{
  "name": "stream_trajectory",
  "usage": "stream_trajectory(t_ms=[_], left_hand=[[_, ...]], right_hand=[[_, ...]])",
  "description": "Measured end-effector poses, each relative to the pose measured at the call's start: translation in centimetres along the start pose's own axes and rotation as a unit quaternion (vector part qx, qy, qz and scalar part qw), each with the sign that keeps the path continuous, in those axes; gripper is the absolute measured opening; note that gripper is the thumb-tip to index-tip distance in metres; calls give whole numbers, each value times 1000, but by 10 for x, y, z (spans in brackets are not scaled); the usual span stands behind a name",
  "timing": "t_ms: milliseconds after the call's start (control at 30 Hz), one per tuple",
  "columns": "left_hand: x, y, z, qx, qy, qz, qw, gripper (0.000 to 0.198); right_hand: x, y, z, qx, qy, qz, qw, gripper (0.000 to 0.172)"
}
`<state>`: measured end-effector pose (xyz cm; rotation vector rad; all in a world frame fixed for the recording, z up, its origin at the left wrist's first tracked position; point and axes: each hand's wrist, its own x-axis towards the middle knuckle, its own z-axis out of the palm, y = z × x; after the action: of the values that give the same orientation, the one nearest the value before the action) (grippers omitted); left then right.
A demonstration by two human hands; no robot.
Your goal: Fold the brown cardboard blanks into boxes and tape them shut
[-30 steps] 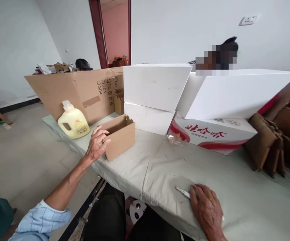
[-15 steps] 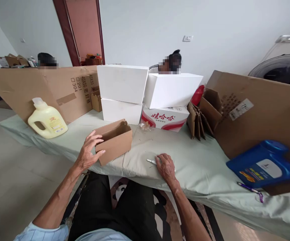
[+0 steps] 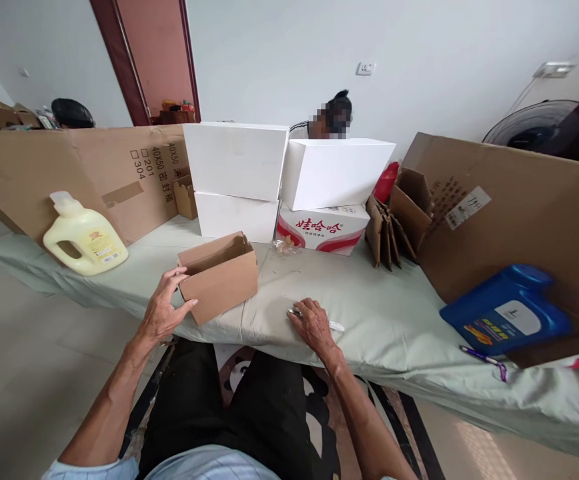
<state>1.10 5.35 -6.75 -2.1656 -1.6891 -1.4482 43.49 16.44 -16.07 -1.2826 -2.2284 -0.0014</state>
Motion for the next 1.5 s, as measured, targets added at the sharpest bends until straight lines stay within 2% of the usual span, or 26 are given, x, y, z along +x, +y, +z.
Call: stream_trajectory(t_ms=[167,267,400,500,567,667,767,867,1000,1067,1167,1267,1333,1433,1500], left_hand=[[10,-5,-6,3,-12,19,1000,43],[8,-3,-8,-8,-18,21,1000,64],[-4,-10,-7,-32,-5,-28,999,102],[-13,-27,0,-80,-41,-103,991,124],[-17,-39,7,-123,-77,-146,979,132],[-20,-52,17,-179,-119,-169,962,127],[-22,-53,21,-223,-122,-176,951,124],[-22,-45,20,-279,-121,-200,931,125],[-20,-33,16,-374,-100,-286,876,121],[-19,-28,15,-385,-99,-322,859,112],[-19,-21,18,-372,-126,-349,851,93],[-23,-13,22,-356,-137,-347,857,87],[-30,-10,22,-348,-131,-335,866,90],[-47,-12,19,-326,-155,-281,889,117],[-58,-16,18,-253,-187,-204,927,135]], right_hand=[[-8,19,-13,19,10,55,998,34],[2,20,-18,52,37,91,994,35],[34,-5,-8,153,38,94,983,44],[63,-36,7,253,2,83,964,55],[78,-57,16,311,-28,73,947,60],[89,-81,23,372,-65,62,924,65],[87,-91,22,401,-82,67,910,68],[80,-92,11,411,-86,80,904,73],[68,-91,-12,431,-96,76,894,79],[61,-93,-21,445,-106,74,886,81],[48,-98,-27,449,-107,95,882,85],[36,-102,-25,429,-81,128,890,84],[32,-102,-22,416,-61,142,896,81],[30,-99,-19,397,-39,156,904,77],[30,-98,-18,388,-35,163,906,75]])
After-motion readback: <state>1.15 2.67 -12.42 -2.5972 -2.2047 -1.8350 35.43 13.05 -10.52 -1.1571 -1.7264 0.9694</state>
